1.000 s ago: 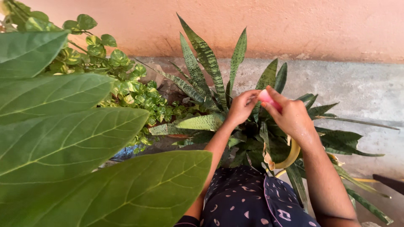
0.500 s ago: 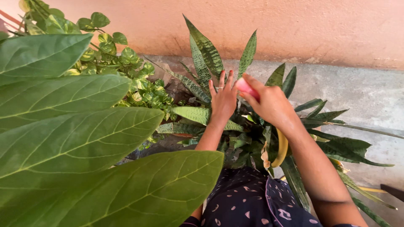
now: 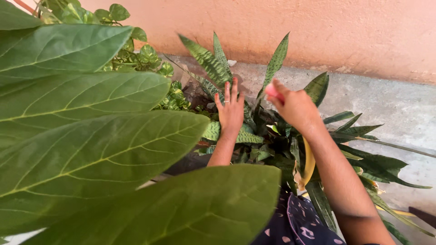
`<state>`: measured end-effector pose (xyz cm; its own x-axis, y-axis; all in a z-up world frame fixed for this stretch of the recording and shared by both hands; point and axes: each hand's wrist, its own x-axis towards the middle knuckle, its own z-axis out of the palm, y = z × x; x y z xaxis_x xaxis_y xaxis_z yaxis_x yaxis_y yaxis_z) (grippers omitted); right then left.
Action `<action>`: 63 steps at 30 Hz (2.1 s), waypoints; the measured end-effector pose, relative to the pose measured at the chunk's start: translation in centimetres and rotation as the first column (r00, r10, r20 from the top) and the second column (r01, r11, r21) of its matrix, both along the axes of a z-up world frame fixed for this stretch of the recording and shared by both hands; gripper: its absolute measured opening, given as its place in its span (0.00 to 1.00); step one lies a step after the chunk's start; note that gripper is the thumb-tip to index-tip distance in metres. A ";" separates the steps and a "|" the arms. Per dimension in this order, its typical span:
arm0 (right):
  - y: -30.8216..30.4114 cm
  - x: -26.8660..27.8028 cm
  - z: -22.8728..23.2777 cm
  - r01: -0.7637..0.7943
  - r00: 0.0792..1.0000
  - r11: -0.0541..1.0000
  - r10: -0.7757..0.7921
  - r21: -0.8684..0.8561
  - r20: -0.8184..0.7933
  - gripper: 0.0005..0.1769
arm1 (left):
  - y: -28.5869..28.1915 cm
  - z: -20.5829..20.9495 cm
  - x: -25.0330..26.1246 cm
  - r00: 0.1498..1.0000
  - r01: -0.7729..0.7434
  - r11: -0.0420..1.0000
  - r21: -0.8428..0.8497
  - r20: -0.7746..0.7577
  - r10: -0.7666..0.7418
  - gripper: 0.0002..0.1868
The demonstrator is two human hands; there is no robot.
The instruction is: The person cleans the leaves of a snake plant by hand and holds a garden hose with a spray nozzle over the plant.
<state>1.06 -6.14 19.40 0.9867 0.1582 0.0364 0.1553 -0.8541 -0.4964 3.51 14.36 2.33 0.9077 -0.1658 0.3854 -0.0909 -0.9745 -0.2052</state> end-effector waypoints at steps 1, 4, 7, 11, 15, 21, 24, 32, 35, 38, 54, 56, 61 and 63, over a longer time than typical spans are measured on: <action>-0.4 0.1 -0.1 0.038 0.999 0.999 -0.037 -0.015 0.005 0.33 | 0.2 0.1 -0.2 1.000 -0.017 1.000 -0.008 -0.012 0.017 0.17; -0.8 0.3 -0.1 0.113 0.994 0.992 -0.112 -0.064 0.021 0.32 | 1.1 0.2 -0.4 0.985 -0.110 0.993 0.049 -0.130 0.116 0.16; 0.1 0.7 -0.2 0.062 0.997 0.997 -0.061 -0.037 0.041 0.32 | 1.9 0.5 -1.2 0.995 -0.098 0.995 -0.004 -0.027 0.097 0.12; 2.6 0.7 0.3 -0.075 0.992 0.994 0.067 0.080 0.106 0.31 | 2.4 1.5 -2.2 0.979 -0.097 0.994 0.046 -0.176 0.104 0.20; 4.9 1.9 1.9 -0.133 0.991 0.987 0.130 0.095 0.036 0.31 | 3.0 1.6 -3.1 0.982 -0.066 0.996 0.061 -0.172 0.076 0.30; 7.2 3.4 2.3 -0.195 0.979 0.963 0.179 0.185 0.099 0.33 | 3.5 -1.9 -2.9 0.999 -0.039 0.999 0.038 -0.035 0.041 0.27; 7.1 3.8 1.3 -0.234 0.969 0.955 0.214 0.184 0.123 0.33 | 3.4 -3.1 -2.6 0.999 -0.026 1.000 -0.001 0.025 0.026 0.26; 0.7 2.7 0.3 -0.081 0.996 0.993 0.076 0.082 0.054 0.32 | 0.9 0.9 -1.3 0.922 0.060 0.929 -0.365 -0.336 -0.191 0.25; -1.8 0.6 0.9 0.036 0.994 0.998 -0.041 0.048 0.101 0.30 | -2.3 2.7 -1.2 0.903 0.082 0.868 -0.490 -0.332 -0.273 0.23; -3.5 -0.9 1.2 0.100 0.992 0.994 -0.097 -0.036 0.085 0.30 | -5.6 3.2 -1.3 0.895 0.124 0.797 -0.592 -0.281 -0.347 0.20; -11.1 -6.1 -2.1 0.244 0.969 0.951 -0.234 0.190 -0.073 0.32 | -16.2 9.6 -2.4 0.641 0.755 0.652 -0.066 0.283 -0.714 0.33; -12.4 -7.2 -2.7 0.284 0.958 0.935 -0.269 0.213 -0.097 0.34 | -16.8 9.4 -2.5 0.596 0.788 0.615 -0.028 0.284 -0.751 0.27; -14.6 -10.7 -6.5 0.311 0.949 0.632 -0.166 0.710 -0.268 0.31 | -18.5 9.4 -1.9 0.587 0.775 0.631 0.032 0.332 -0.738 0.24; -15.2 -12.4 -9.2 0.284 0.953 0.523 -0.061 0.804 -0.297 0.23 | -18.9 9.5 -1.5 0.614 0.761 0.649 0.006 0.314 -0.724 0.22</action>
